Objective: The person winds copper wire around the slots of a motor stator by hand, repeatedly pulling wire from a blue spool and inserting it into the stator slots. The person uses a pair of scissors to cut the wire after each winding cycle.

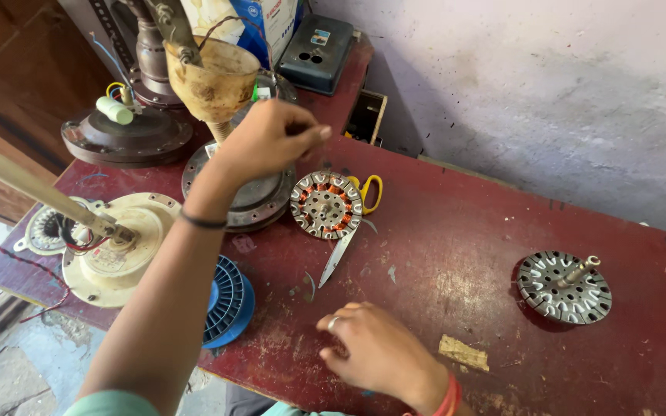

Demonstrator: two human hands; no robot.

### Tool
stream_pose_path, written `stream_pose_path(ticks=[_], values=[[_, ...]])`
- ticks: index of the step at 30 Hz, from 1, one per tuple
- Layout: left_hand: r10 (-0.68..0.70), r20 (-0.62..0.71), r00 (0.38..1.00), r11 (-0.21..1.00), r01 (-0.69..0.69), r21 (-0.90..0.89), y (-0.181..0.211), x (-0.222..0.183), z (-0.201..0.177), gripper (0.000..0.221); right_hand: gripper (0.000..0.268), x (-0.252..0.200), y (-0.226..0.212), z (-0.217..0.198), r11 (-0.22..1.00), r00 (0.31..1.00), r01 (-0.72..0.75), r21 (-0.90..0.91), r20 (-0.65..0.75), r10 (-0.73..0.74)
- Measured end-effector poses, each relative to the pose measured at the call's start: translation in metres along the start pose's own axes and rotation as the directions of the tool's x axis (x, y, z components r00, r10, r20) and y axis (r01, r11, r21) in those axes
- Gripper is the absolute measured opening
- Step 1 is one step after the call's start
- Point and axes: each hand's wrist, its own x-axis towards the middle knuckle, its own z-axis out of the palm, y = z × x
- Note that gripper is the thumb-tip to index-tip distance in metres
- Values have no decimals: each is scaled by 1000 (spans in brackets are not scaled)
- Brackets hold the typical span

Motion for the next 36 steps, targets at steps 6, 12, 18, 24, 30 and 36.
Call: stream_pose_path(ticks=[6,12,18,24,30,36], values=[[-83,-226,971,969,131,209,1,-97,-8,21,54,20,-10,22,974,986,167,154,-53,-160],[-433,-653,621,858,506,-88,-27,-208,16,20,63,35,-18,48,901,969,242,360,-46,-241],[-398,-706,586,907,365,-208,-50,-251,46,21,61,48,-21,75,890,983,141,434,45,-178],[-679,-482,553,678,220,-702,-55,-232,71,32,38,52,-11,79,969,907,242,52,-366,-207],[-733,-275,623,393,57,-918,-58,-205,77,31,23,54,22,63,978,979,-143,152,-120,162],[-718,69,693,153,254,-955,-81,-190,84,44,20,62,38,36,889,937,-245,386,-143,320]])
